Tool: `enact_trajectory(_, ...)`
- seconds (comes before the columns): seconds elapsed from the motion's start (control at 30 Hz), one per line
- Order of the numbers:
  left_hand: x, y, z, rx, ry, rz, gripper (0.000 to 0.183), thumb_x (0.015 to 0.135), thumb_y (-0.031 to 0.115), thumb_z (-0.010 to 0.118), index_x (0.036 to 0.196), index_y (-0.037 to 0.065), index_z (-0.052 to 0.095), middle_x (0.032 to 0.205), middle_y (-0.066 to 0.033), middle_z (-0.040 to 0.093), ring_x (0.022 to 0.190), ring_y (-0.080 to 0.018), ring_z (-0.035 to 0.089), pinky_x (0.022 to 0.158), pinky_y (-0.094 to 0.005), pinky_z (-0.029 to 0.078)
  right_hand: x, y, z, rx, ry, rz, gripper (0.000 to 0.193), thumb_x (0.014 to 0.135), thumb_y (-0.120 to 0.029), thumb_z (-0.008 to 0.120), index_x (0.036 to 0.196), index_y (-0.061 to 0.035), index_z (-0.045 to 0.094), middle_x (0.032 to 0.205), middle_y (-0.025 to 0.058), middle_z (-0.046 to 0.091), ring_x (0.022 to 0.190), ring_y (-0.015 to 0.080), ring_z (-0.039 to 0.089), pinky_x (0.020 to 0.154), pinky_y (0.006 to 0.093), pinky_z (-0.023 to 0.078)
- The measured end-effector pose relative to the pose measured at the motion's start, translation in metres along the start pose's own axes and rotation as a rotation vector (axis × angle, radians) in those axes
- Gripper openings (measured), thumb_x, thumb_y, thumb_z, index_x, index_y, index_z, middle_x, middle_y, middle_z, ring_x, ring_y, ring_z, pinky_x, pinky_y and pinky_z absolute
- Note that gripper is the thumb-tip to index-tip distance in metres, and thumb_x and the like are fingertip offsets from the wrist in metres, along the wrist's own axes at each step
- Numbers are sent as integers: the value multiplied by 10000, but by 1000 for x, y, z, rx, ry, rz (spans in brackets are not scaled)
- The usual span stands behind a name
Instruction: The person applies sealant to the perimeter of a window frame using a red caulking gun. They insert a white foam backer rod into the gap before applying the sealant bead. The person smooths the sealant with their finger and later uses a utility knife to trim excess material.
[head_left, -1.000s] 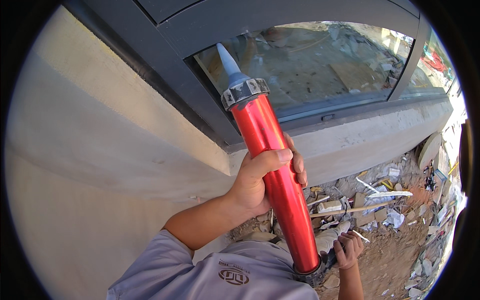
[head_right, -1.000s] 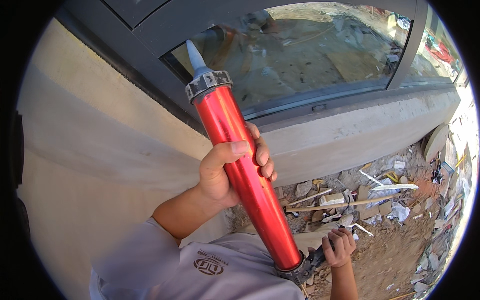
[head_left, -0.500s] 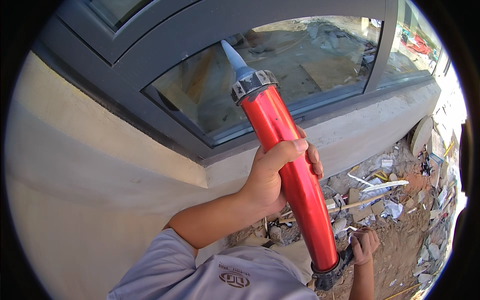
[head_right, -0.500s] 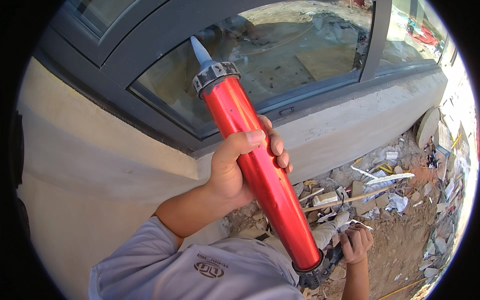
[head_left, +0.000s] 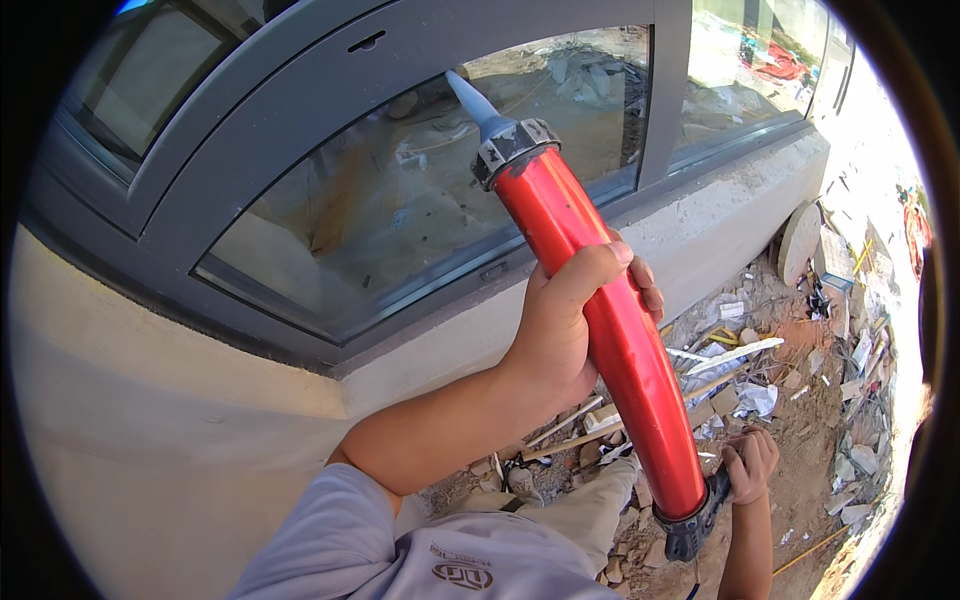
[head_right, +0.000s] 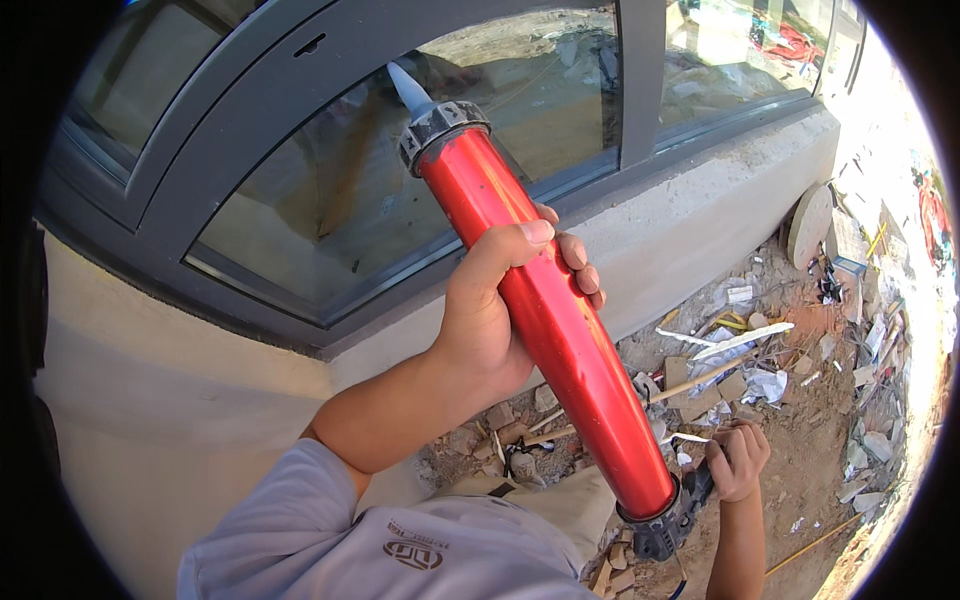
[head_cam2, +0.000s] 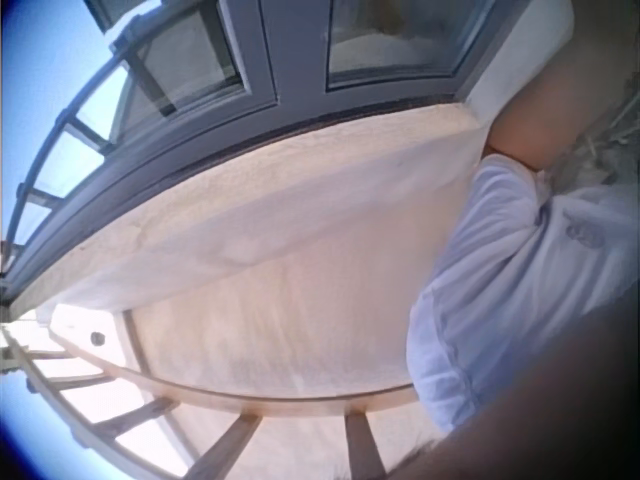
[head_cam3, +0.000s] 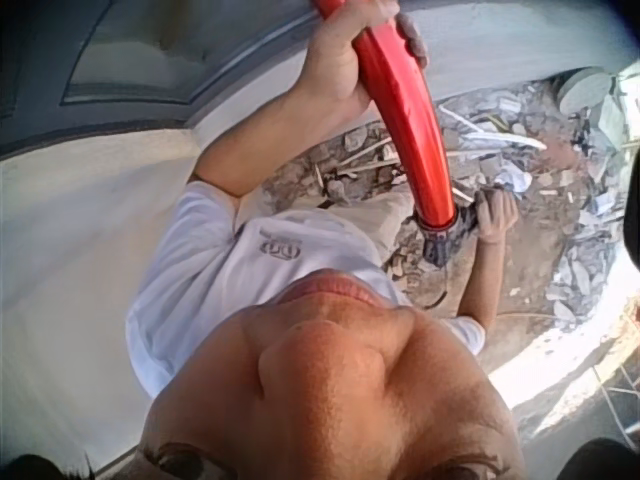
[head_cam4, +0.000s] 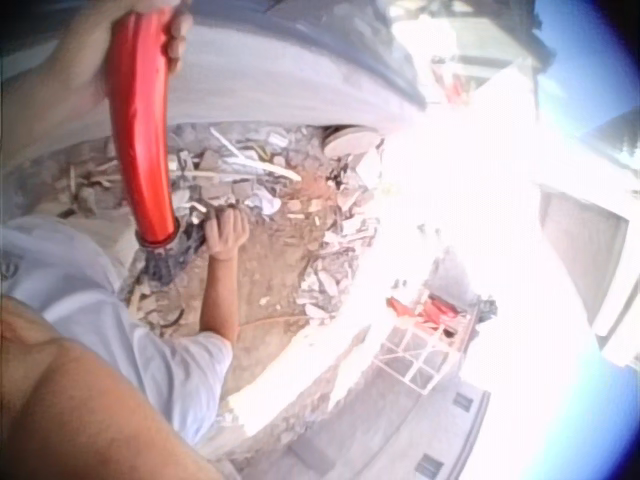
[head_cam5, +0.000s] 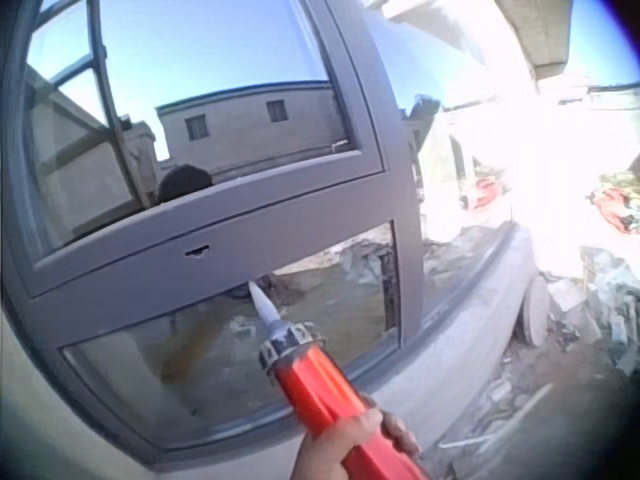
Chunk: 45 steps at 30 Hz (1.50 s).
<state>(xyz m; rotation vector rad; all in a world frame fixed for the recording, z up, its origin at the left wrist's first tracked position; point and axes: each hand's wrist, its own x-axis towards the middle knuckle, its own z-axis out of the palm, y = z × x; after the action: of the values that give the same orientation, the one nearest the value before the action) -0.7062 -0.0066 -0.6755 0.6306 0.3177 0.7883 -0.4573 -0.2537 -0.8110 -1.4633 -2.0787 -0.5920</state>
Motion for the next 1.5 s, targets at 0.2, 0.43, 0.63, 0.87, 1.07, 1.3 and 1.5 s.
enact_trajectory(0.2, 45, -28, 33, -23, 31, -8, 353, 847, 288, 697, 1060, 116, 473, 888, -94, 607, 855, -247, 624, 795, -458, 529, -7, 56, -17, -43, 0, 4, 231, 595, -172, 646, 766, -35, 573, 714, 65, 550, 635, 238, 573, 595, 370, 511)
enact_trajectory(0.43, 93, -57, 62, 11, 1, -34, 310, 842, 314, 689, 992, 114, 505, 889, -92, 610, 858, -265, 616, 783, -456, 524, -17, 114, -31, -49, -35, 13, 228, 613, -188, 642, 766, -35, 571, 693, 64, 479, 612, 248, 530, 538, 373, 427)
enact_trajectory(0.63, 131, -77, 83, 19, -14, -64, 319, 836, 328, 683, 956, 67, 544, 884, -111, 608, 843, -260, 608, 789, -444, 520, -28, 150, -40, -28, -31, 31, 261, 650, -255, 634, 781, -38, 568, 690, 68, 470, 603, 247, 515, 518, 376, 378)
enact_trajectory(0.87, 152, -84, 108, -14, 24, -77, 342, 841, 280, 695, 1011, 40, 520, 899, -106, 595, 845, -240, 633, 772, -444, 553, -26, 151, -64, 86, -84, 149, 305, 747, -242, 674, 939, -12, 619, 817, 104, 564, 730, 298, 599, 612, 401, 462)
enact_trajectory(1.07, 147, -77, 119, -36, 66, -72, 386, 868, 280, 713, 1068, 38, 489, 904, -108, 599, 814, -231, 644, 758, -452, 570, -44, 80, -95, 365, -152, 706, 919, 694, -321, 859, 1458, 10, 470, 1265, 236, 610, 1170, 396, 589, 1009, 458, 450)
enact_trajectory(1.3, 130, -55, 125, -15, 47, -142, 427, 904, 318, 714, 1123, 33, 484, 954, -114, 584, 873, -256, 651, 779, -472, 581, -62, 50, -130, 547, -290, 524, 853, 728, -301, 866, 1438, 29, 527, 1280, 203, 666, 1128, 381, 667, 1001, 431, 490)
enact_trajectory(1.5, 125, -39, 122, 53, -15, -162, 520, 927, 405, 731, 1170, 34, 460, 952, -112, 580, 914, -276, 665, 834, -505, 592, -86, 8, -113, 1113, 349, 1478, 350, 994, -154, 613, 1321, -31, 617, 1174, 103, 712, 1012, 175, 698, 879, 341, 553)
